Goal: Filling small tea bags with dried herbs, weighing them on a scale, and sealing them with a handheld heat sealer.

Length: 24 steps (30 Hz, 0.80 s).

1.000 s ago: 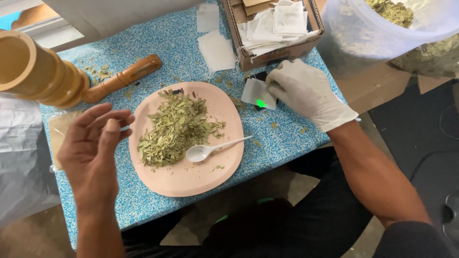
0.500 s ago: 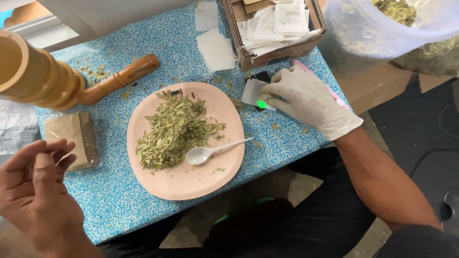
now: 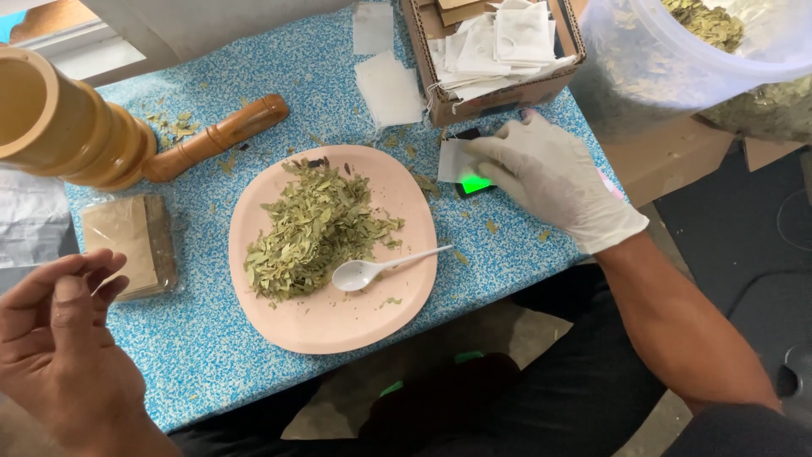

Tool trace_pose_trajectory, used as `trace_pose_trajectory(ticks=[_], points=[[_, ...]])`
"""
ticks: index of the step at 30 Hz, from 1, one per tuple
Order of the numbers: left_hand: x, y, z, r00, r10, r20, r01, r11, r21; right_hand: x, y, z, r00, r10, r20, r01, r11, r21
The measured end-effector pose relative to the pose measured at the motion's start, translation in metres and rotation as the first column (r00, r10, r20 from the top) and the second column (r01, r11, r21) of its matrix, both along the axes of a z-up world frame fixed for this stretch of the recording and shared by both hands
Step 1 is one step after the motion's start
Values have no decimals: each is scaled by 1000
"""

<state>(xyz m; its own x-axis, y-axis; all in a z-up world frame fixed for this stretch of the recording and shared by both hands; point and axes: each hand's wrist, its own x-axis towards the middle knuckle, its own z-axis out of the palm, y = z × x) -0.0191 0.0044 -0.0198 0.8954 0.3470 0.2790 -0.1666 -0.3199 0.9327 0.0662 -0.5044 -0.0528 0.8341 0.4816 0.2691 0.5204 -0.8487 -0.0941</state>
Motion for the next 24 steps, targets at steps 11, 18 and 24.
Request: trace_pose_trajectory(ticks=[11,18,24], points=[[0,-2,1,1000,16,7,-16,1000,-24,5,0,-3,991,98,91,-82,983,-161],[1,-2,1,1000,11,19,-11,1000,-16,15,5,18,973,184,139,-182,983,-26],[2,-2,-1,1000,10,15,-9,1000,-26,10,12,16,990,104,100,-112,990,83]])
